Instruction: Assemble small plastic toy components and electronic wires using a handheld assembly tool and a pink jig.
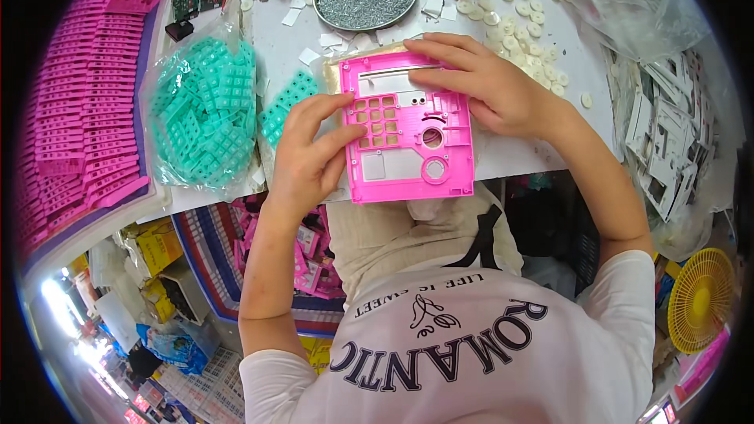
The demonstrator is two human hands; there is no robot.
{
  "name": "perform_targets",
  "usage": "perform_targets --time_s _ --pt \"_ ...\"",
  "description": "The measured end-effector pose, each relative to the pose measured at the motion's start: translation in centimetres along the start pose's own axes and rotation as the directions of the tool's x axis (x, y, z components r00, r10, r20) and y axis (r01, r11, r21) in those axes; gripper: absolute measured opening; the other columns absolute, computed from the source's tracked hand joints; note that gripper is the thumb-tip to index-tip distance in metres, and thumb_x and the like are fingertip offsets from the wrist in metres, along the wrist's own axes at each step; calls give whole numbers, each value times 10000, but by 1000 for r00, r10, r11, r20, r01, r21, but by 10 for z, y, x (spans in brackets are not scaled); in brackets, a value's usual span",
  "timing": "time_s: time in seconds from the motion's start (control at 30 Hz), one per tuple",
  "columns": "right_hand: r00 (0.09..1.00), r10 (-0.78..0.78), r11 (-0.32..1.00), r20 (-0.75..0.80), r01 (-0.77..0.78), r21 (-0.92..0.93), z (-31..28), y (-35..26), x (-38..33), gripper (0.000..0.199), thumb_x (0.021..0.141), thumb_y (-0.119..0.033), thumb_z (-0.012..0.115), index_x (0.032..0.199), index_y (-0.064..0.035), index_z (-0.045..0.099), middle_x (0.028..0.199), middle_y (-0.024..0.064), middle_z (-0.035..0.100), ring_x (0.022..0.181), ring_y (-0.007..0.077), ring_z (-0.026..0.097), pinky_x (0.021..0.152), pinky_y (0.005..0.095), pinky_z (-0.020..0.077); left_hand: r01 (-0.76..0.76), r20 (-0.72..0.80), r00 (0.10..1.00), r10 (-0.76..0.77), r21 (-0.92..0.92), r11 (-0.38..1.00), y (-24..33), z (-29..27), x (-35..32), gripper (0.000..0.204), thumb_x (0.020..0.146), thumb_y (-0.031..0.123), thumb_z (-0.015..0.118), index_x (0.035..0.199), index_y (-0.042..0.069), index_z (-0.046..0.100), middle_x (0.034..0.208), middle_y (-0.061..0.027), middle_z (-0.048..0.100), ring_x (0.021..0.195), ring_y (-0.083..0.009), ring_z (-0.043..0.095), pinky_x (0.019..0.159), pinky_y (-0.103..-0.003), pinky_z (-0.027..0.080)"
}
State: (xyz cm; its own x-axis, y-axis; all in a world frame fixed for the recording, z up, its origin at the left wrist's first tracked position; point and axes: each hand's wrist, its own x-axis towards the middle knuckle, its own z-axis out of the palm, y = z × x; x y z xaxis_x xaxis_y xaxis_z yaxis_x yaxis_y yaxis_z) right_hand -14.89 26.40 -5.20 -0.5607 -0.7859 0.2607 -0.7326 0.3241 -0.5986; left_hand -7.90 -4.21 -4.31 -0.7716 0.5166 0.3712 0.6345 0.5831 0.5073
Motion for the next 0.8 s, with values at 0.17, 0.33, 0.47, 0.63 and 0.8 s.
perform_targets --time_s 0.17,0.33,0.47,0.63,0.8 --pt "995 22 997 -94 -29 -75 -2 -6 2 545 797 -228 698 1296 -29 602 1488 155 471 1374 366 407 1103 446 400 5 2 1000 -5 6 1000 0 -3 -2 345 656 -55 660 972 75 704 1215 -127 645 1116 -369 588 937 -453 485" --pt "998 -45 996 -53 40 -84 5 3 27 617 782 -325 745 1291 -14 590 1419 165 519 1294 345 473 1066 431 421 -8 -35 999 10 33 999 0 -6 -3 294 656 -49 662 927 62 689 1123 -107 670 1027 -348 604 873 -440 496" --pt "993 -113 978 31 117 -170 -7 11 44 615 784 -312 749 1292 -9 582 1381 165 540 1235 344 515 1049 421 431 21 -69 997 -18 35 999 0 -5 -5 274 652 -51 669 903 59 682 1087 -98 669 1004 -340 605 858 -440 495" --pt "999 -20 988 37 26 -151 -5 8 35 596 810 -323 740 1298 -17 585 1402 174 524 1249 360 510 1063 427 425 38 -94 995 -37 9 999 4 -4 -3 288 647 -85 627 902 35 687 1073 -119 676 1017 -332 614 878 -425 483" --pt "998 -18 988 -60 9 -152 12 6 22 562 846 -316 721 1321 -50 583 1452 176 485 1299 373 474 1082 434 411 -43 -43 998 41 -43 998 25 -4 15 366 703 -33 667 1057 58 684 1147 -120 668 1101 -335 606 961 -446 473"
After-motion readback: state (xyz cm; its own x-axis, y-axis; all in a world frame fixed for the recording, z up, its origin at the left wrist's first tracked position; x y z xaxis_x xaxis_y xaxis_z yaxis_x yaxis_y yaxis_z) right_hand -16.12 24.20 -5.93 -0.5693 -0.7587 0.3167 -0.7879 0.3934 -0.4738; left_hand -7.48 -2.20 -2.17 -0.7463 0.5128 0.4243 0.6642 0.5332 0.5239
